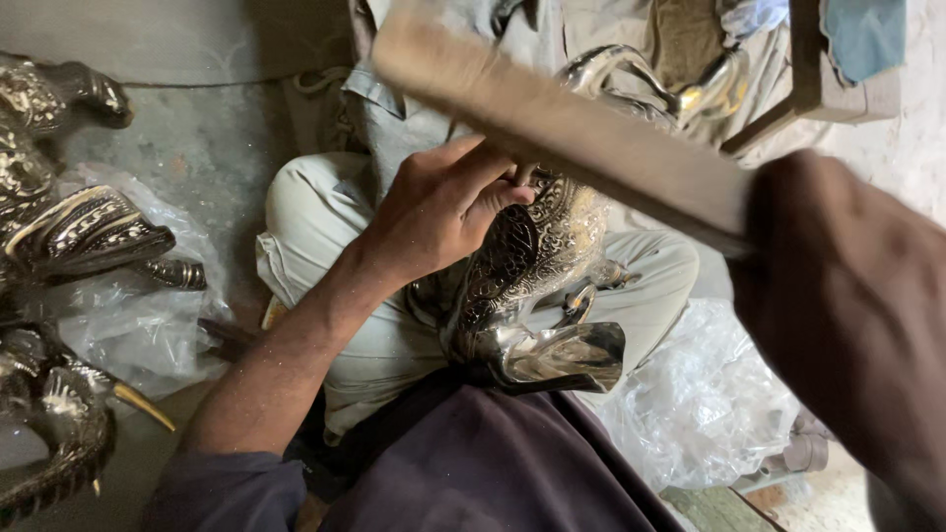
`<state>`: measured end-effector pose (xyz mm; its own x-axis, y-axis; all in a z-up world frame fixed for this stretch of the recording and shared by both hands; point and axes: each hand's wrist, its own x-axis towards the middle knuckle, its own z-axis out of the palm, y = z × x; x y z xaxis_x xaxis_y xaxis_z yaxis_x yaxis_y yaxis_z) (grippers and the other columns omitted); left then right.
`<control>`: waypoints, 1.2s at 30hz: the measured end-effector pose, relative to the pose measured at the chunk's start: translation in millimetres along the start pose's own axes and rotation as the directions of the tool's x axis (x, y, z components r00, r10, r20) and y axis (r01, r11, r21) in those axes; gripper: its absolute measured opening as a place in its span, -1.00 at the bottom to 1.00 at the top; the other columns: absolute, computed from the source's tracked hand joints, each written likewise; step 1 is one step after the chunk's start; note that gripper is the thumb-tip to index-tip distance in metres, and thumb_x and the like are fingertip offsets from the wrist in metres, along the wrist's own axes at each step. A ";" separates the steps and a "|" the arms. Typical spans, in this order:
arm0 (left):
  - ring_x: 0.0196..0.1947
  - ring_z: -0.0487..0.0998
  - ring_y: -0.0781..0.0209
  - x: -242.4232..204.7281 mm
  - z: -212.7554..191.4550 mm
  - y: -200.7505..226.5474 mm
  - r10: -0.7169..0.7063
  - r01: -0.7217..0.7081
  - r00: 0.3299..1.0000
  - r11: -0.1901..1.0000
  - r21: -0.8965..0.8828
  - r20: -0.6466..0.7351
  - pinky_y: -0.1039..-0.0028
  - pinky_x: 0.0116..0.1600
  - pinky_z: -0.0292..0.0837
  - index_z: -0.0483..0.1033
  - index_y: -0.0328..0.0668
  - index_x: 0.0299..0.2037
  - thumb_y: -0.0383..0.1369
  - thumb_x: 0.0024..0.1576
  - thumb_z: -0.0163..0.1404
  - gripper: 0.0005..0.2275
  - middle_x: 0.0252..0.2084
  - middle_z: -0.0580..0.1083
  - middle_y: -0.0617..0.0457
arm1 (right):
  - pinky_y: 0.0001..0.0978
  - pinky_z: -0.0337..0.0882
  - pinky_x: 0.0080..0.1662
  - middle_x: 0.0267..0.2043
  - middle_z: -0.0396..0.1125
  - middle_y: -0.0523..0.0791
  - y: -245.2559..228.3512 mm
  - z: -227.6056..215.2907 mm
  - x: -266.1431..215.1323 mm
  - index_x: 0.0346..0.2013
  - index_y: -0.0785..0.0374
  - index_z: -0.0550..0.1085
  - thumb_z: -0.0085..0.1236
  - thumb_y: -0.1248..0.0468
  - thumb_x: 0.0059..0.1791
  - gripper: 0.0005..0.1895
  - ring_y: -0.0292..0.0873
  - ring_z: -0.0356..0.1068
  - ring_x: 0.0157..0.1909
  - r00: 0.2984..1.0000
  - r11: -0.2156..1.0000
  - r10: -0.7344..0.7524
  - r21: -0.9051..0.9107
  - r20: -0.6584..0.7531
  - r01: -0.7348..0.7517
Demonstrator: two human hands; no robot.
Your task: The person uses a chisel and wooden mallet to carve intricate patterns into a silver-colored metal elephant statue. They repeatedly strike the chisel to shape the surface details.
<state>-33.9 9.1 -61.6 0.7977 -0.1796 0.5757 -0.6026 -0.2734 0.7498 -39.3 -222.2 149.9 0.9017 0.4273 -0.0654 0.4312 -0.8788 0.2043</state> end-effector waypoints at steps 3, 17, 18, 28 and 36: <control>-0.32 0.61 0.26 -2.7 -2.5 -0.8 0.021 -0.021 1.000 1.000 0.000 0.004 0.56 -0.34 0.58 0.32 -0.09 0.23 -0.45 0.29 0.18 -0.64 -0.24 0.52 0.05 | -0.16 0.44 -0.39 -0.34 0.43 0.19 -1.9 3.0 -7.5 -0.20 0.46 0.41 0.25 0.24 0.06 -0.71 0.04 0.48 -0.41 0.998 0.999 -0.015 0.046 -0.066 0.018; -0.38 0.56 0.30 -2.3 -1.9 -9.4 0.067 -0.069 0.997 0.996 0.049 0.037 0.54 -0.37 0.53 0.28 0.02 0.32 -0.36 0.33 0.18 -0.58 -0.21 0.52 0.06 | -0.13 0.38 -0.26 -0.36 0.39 0.07 -18.2 17.0 -35.4 -0.19 0.36 0.37 0.33 0.24 0.09 -0.70 0.05 0.44 -0.39 0.984 0.986 0.165 0.006 -0.065 -0.165; -0.39 0.56 0.29 -1.6 -2.6 -9.3 0.071 -0.073 0.997 0.997 0.041 0.038 0.55 -0.37 0.54 0.27 0.00 0.34 -0.35 0.32 0.18 -0.56 -0.21 0.51 0.05 | -0.14 0.38 -0.27 -0.35 0.40 0.07 -17.9 17.7 -34.4 -0.17 0.36 0.38 0.32 0.23 0.09 -0.71 0.04 0.44 -0.38 0.984 0.986 0.167 0.012 -0.055 -0.167; -0.08 0.69 0.28 -9.4 -5.4 0.9 -0.046 0.020 0.987 0.987 -0.161 -0.156 0.57 -0.11 0.66 0.41 -0.08 0.05 -0.42 0.41 0.06 -0.89 -0.05 0.53 0.06 | -0.21 0.43 -0.31 -0.41 0.41 0.01 -11.3 20.6 -19.9 -0.26 0.33 0.42 0.47 0.06 -0.04 -0.55 -0.04 0.46 -0.39 0.982 0.992 0.119 0.048 -0.148 -0.113; -0.18 0.70 0.27 -8.5 9.6 12.9 -0.171 0.148 0.950 0.984 -0.104 -0.263 0.56 -0.18 0.68 0.43 -0.20 -0.01 -0.40 0.29 0.14 -0.83 -0.19 0.57 0.04 | -0.40 0.39 -0.27 -0.26 0.37 0.04 16.5 30.5 -4.8 -0.02 0.39 0.34 0.45 0.19 0.01 -0.51 -0.16 0.40 -0.30 0.988 0.754 0.096 0.657 -0.119 0.006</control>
<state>-48.2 -2.0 -59.9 0.8544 0.1244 0.5045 -0.4770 -0.1972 0.8565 -35.5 -245.2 123.8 0.9290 0.3633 0.0707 0.3498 -0.7996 -0.4882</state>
